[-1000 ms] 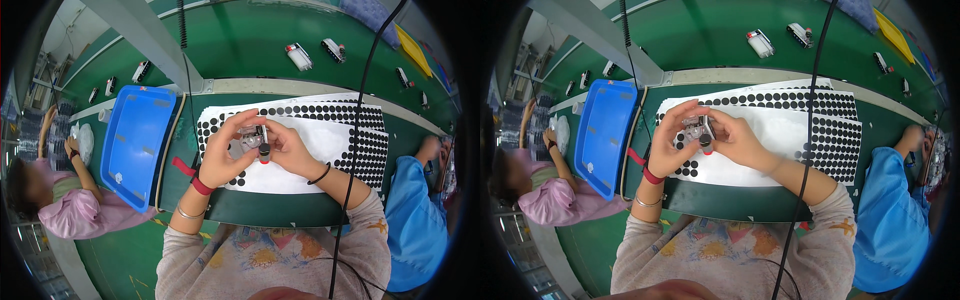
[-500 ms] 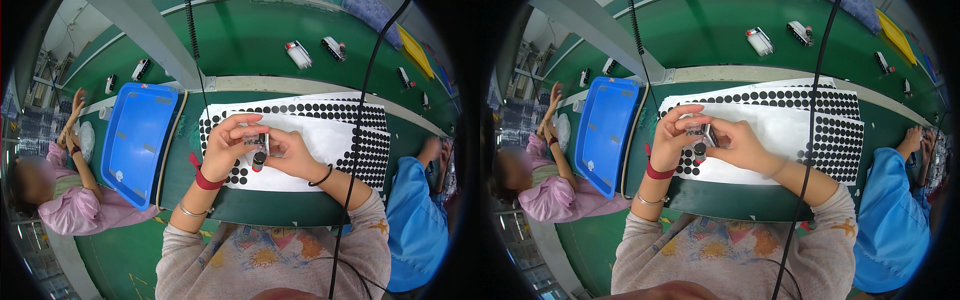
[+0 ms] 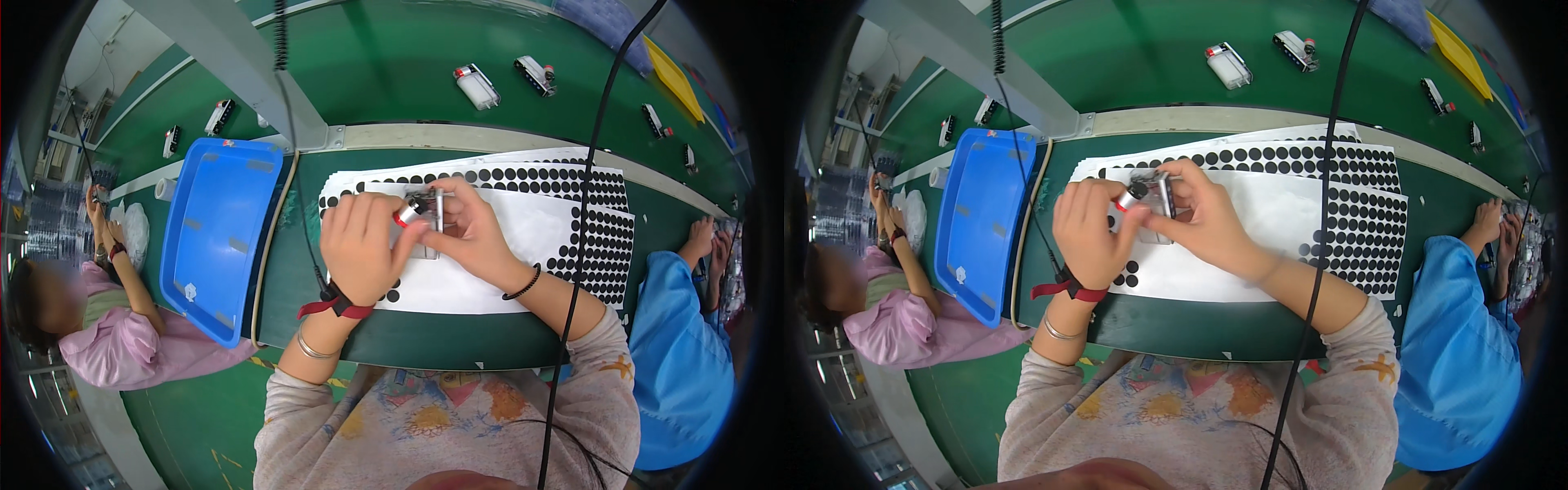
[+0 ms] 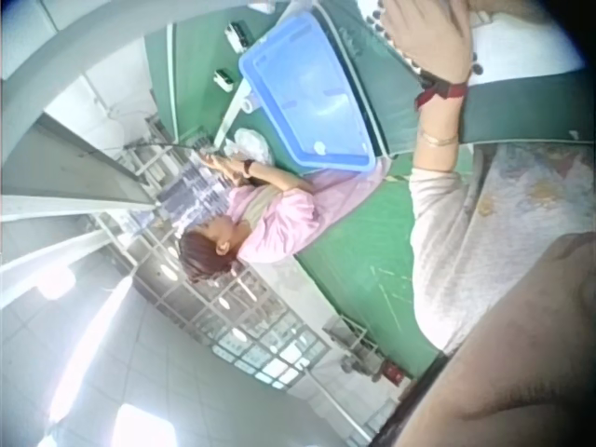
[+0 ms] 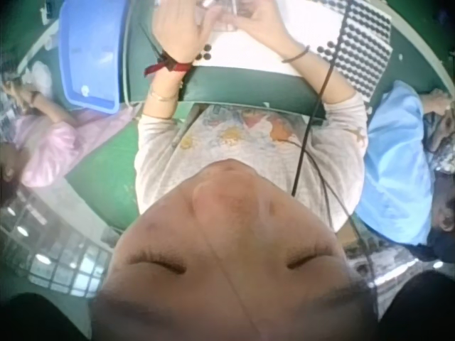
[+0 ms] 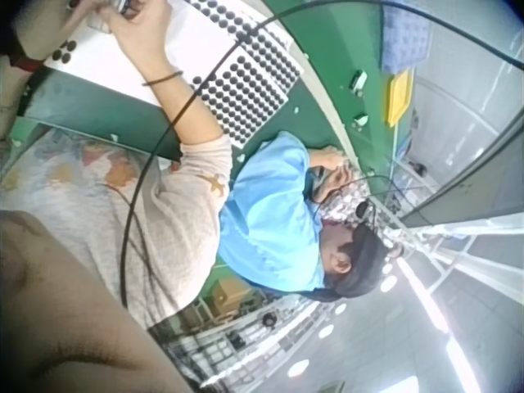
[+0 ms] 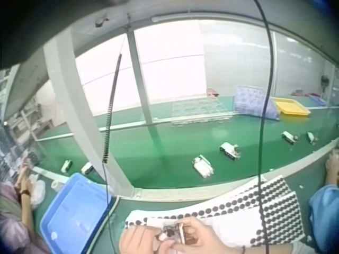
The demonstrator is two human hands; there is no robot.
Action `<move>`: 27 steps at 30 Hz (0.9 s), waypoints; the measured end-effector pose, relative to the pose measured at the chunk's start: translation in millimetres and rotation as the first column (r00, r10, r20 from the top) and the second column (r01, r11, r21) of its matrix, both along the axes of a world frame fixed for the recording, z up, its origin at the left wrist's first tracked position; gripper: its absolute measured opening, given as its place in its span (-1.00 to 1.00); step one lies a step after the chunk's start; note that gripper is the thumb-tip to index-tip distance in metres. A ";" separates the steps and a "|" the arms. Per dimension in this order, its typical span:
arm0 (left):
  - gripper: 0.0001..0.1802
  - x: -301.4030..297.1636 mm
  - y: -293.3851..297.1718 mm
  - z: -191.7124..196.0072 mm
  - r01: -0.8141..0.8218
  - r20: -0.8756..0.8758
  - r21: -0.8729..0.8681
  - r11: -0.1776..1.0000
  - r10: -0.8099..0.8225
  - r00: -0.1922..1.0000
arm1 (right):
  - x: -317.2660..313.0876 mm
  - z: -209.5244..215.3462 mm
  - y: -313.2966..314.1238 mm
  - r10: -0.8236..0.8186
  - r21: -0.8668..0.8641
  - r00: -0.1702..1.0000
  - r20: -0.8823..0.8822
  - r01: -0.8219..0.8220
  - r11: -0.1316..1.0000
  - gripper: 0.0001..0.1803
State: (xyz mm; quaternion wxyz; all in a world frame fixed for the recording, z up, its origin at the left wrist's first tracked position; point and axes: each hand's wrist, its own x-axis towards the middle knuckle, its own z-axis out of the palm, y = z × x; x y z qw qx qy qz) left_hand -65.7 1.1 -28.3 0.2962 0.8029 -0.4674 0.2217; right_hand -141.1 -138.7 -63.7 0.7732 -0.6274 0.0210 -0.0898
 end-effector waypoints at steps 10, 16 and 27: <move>-0.76 1.3 1.3 -5.1 0.098 -0.426 -0.283 0.954 -0.217 0.878 | 1.6 4.0 -5.5 0.164 0.156 0.984 0.067 -0.173 0.973 -0.46; -0.77 0.3 3.0 -2.8 0.066 -0.371 -0.256 0.964 -0.161 0.915 | 1.3 1.9 -5.5 0.172 0.143 0.984 0.051 -0.177 0.974 -0.48; -0.75 -3.2 -1.3 4.0 0.112 -0.204 -0.208 0.972 -0.155 0.967 | -0.1 3.5 -6.9 0.157 0.151 0.987 0.033 -0.160 0.975 -0.44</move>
